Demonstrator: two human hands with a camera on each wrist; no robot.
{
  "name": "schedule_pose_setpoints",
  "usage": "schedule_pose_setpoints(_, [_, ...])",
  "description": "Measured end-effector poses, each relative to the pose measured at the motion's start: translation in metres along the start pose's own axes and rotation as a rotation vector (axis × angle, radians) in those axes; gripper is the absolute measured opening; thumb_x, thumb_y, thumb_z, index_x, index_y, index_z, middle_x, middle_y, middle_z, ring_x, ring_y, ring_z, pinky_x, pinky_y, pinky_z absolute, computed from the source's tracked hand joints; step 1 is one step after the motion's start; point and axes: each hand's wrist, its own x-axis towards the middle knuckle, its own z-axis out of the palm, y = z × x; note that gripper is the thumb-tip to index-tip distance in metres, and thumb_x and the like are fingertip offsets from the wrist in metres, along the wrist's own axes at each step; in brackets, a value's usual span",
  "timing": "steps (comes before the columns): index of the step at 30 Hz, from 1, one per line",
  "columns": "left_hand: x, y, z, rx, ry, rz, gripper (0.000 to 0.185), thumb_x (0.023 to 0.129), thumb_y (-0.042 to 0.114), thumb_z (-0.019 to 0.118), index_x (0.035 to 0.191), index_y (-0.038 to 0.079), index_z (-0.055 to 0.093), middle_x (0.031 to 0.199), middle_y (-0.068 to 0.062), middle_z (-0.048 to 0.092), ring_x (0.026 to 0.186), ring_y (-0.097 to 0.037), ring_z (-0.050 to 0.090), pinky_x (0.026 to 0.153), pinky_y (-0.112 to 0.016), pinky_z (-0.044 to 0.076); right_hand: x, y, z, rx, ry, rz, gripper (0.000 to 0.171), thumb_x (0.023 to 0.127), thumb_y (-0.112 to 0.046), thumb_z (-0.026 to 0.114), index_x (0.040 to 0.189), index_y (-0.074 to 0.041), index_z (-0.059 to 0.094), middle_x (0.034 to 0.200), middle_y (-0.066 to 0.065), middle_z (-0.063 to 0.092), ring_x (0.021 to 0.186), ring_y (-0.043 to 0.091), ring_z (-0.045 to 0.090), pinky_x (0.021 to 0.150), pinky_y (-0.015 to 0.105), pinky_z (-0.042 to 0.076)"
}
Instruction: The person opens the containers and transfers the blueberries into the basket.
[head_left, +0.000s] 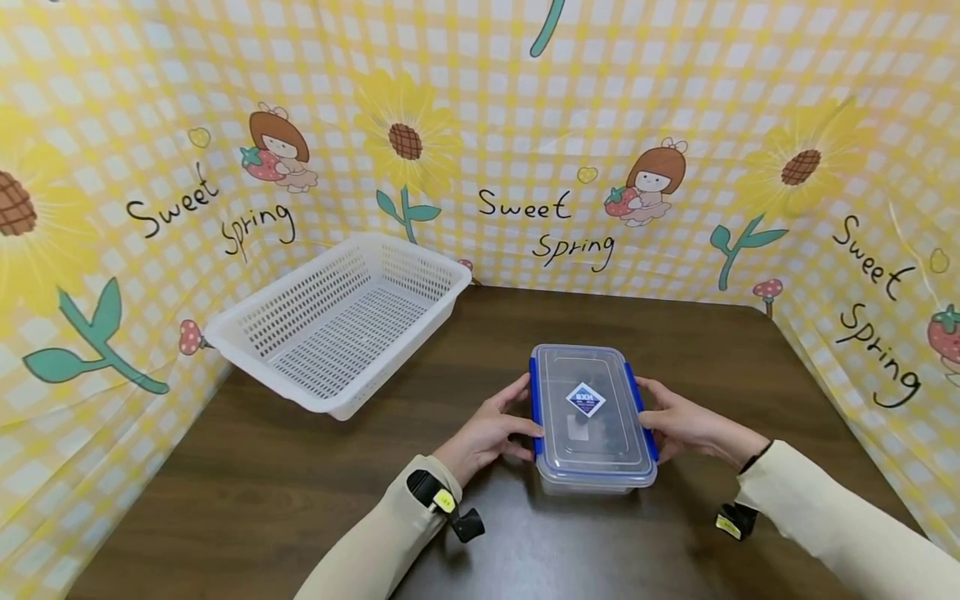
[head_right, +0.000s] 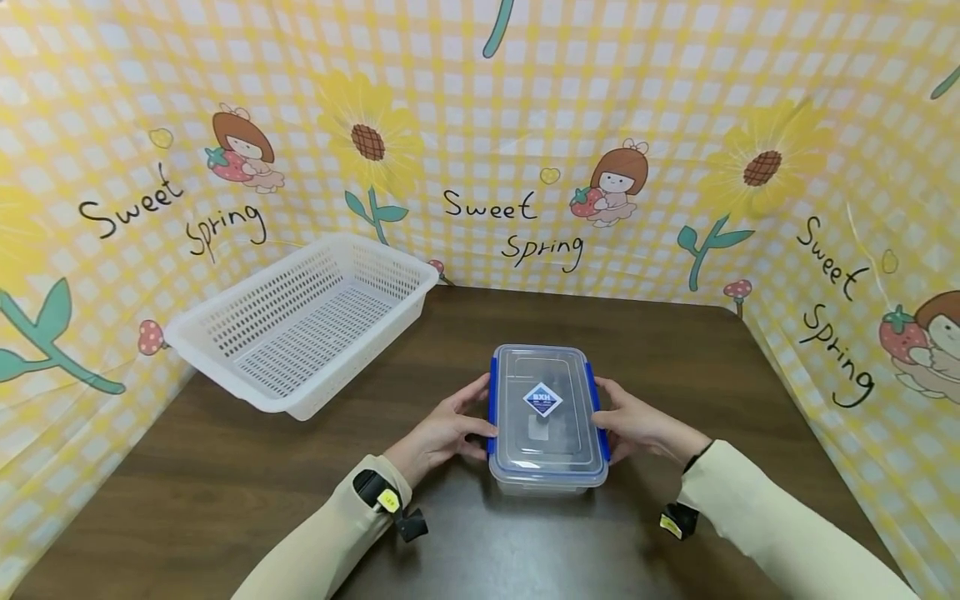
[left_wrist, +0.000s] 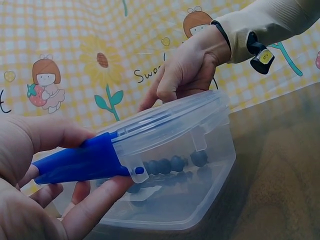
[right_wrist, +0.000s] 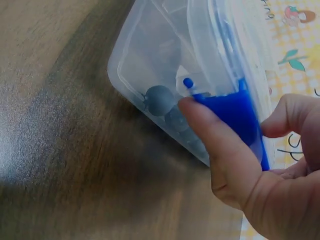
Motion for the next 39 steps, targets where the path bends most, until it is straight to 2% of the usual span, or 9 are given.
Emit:
schedule_pose_setpoints(6, [0.001,0.0,0.0,-0.009,-0.004,0.002,0.093,0.076,-0.02,0.069,0.154,0.02,0.038,0.151,-0.017,0.034,0.095,-0.039,0.064,0.052,-0.038,0.061,0.0,-0.005,0.005,-0.018,0.027,0.036,0.081,0.098,0.002,0.045,0.154,-0.003,-0.013,0.116,0.037,0.053,0.091,0.045,0.066,0.072,0.066,0.056])
schedule_pose_setpoints(10, [0.0,0.0,0.0,-0.009,-0.005,0.007,0.093,0.076,-0.02,0.069,0.154,0.019,0.039,0.151,-0.017,0.035,0.093,-0.039,0.065,0.051,-0.038,0.06,0.001,-0.004,0.009,-0.084,0.062,0.03,0.083,0.094,0.002,0.045,0.152,0.0,-0.013,0.134,0.044,0.031,0.098,0.048,0.06,0.069,0.064,0.057])
schedule_pose_setpoints(13, [0.0,0.0,0.0,0.0,-0.001,0.016,0.093,0.075,-0.02,0.069,0.154,0.019,0.039,0.15,-0.017,0.035,0.09,-0.039,0.066,0.05,-0.037,0.06,0.003,-0.003,0.011,-0.112,0.088,0.035,0.084,0.091,0.001,0.045,0.151,0.002,-0.014,0.137,0.043,0.022,0.1,0.047,0.057,0.067,0.062,0.057])
schedule_pose_setpoints(17, [0.0,-0.001,0.0,0.0,0.011,0.01,0.093,0.075,-0.022,0.069,0.154,0.019,0.039,0.15,-0.017,0.035,0.088,-0.038,0.067,0.05,-0.038,0.06,0.004,0.005,0.004,-0.07,0.087,0.048,0.085,0.09,-0.001,0.047,0.152,0.002,-0.011,0.126,0.037,0.041,0.093,0.04,0.063,0.066,0.057,0.059])
schedule_pose_setpoints(22, [0.0,-0.001,-0.001,0.005,0.011,0.01,0.094,0.074,-0.022,0.069,0.154,0.017,0.039,0.15,-0.018,0.036,0.09,-0.038,0.066,0.051,-0.039,0.061,0.005,0.025,-0.013,0.091,-0.012,0.001,0.086,0.088,0.001,0.046,0.154,0.001,-0.01,0.097,0.015,0.067,0.08,0.025,0.069,0.059,0.04,0.061])
schedule_pose_setpoints(25, [0.0,-0.001,-0.002,0.009,0.007,0.008,0.093,0.075,-0.021,0.07,0.154,0.017,0.039,0.149,-0.018,0.036,0.091,-0.039,0.066,0.052,-0.04,0.061,0.007,0.036,-0.02,0.216,-0.079,-0.006,0.084,0.094,-0.001,0.043,0.155,-0.003,-0.015,0.097,0.011,0.07,0.083,0.024,0.07,0.061,0.039,0.062])
schedule_pose_setpoints(31, [0.0,0.0,-0.003,0.008,0.009,0.005,0.093,0.075,-0.021,0.07,0.154,0.018,0.04,0.149,-0.018,0.035,0.093,-0.041,0.065,0.055,-0.043,0.061,0.011,0.056,-0.027,0.343,-0.134,-0.038,0.079,0.1,-0.005,0.041,0.155,-0.007,-0.016,0.106,0.009,0.07,0.093,0.026,0.07,0.07,0.04,0.062])
schedule_pose_setpoints(35, [0.001,0.0,-0.003,0.015,0.012,0.001,0.092,0.076,-0.019,0.07,0.154,0.019,0.039,0.151,-0.017,0.034,0.096,-0.04,0.064,0.056,-0.043,0.062,0.013,0.069,-0.029,0.427,-0.171,-0.091,0.061,0.103,-0.004,0.04,0.157,-0.011,0.012,0.111,0.007,0.069,0.099,0.026,0.068,0.077,0.043,0.062])
schedule_pose_setpoints(39, [0.0,-0.001,-0.003,0.019,0.015,-0.008,0.092,0.076,-0.017,0.071,0.154,0.02,0.039,0.152,-0.016,0.033,0.099,-0.04,0.063,0.058,-0.045,0.062,0.013,0.077,-0.03,0.482,-0.214,-0.127,0.036,0.107,-0.006,0.036,0.133,-0.029,0.048,0.112,0.005,0.07,0.101,0.024,0.068,0.083,0.043,0.06])
